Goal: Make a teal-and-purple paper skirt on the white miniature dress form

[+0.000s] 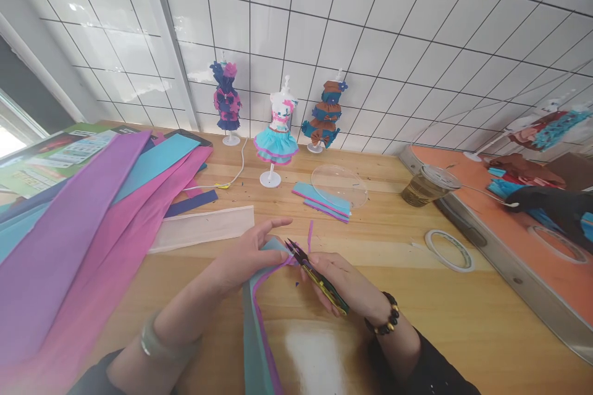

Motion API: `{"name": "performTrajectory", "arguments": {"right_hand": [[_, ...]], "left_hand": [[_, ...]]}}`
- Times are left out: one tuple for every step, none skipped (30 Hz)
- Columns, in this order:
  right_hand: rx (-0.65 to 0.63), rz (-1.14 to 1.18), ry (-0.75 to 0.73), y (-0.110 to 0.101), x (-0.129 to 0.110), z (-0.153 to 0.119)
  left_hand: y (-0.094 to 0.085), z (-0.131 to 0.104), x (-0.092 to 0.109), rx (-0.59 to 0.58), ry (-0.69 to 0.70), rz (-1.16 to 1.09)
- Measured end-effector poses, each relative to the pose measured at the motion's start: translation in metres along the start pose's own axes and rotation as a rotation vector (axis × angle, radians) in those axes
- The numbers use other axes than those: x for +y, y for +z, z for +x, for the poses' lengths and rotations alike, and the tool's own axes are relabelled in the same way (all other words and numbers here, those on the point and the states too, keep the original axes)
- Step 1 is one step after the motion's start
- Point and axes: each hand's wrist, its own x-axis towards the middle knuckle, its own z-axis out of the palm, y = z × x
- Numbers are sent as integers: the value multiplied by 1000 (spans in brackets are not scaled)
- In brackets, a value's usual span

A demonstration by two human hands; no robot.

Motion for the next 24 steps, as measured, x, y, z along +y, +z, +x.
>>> {"name": "performTrajectory", "arguments": {"right_hand": [[0, 3, -9, 0, 1, 0], [3, 8, -17, 1, 1, 0], [8, 10, -24, 1, 2, -1], [12, 11, -27, 2, 3, -1], [17, 10, -29, 2, 3, -1], [22, 9, -29, 3, 4, -1], [23, 5, -26, 3, 4, -1], [23, 2, -25, 3, 4, -1], [26, 1, -25, 3, 4, -1], [34, 2, -29, 3, 4, -1], [50, 4, -34, 3, 3, -1], [73, 6, -42, 3, 3, -1], [96, 7, -54, 3, 3, -1], [113, 5, -63, 2, 3, -1], [119, -2, -67, 2, 2, -1], [112, -10, -65, 2, 2, -1], [97, -17, -58, 2, 2, -1], [77, -22, -47, 3, 2, -1], [58, -22, -36, 3, 2, -1], [45, -22, -28, 3, 2, -1], [38, -22, -24, 4, 2, -1], [38, -25, -22, 4, 2, -1], [41, -30, -18, 5, 2, -1], [45, -35, -14, 5, 2, -1]], "left_hand": [[0, 0, 0, 2, 3, 12], [0, 0, 0, 11, 7, 23], [0, 1, 0, 24, 13, 31], [0, 1, -1, 37, 19, 35], [0, 2, -1, 47, 25, 38], [-1, 2, -1, 55, 30, 39], [-1, 3, -2, 63, 34, 44], [-2, 3, -2, 72, 36, 54], [-2, 3, -3, 81, 40, 66], [-3, 4, -3, 90, 44, 79], [-3, 4, -4, 96, 49, 89], [-3, 4, -4, 100, 52, 96], [-4, 5, -5, 101, 56, 98], [-4, 5, -5, 100, 58, 99], [-4, 5, -6, 101, 62, 100], [-5, 5, -6, 100, 65, 101], [-5, 5, -6, 100, 69, 100], [-5, 4, -6, 97, 73, 98], [-5, 4, -6, 94, 77, 95], [-5, 4, -6, 91, 79, 92], [-5, 4, -5, 89, 80, 92], [-4, 4, -5, 87, 79, 96], [-4, 4, -5, 86, 77, 104], [-4, 5, -5, 81, 74, 115]]}}
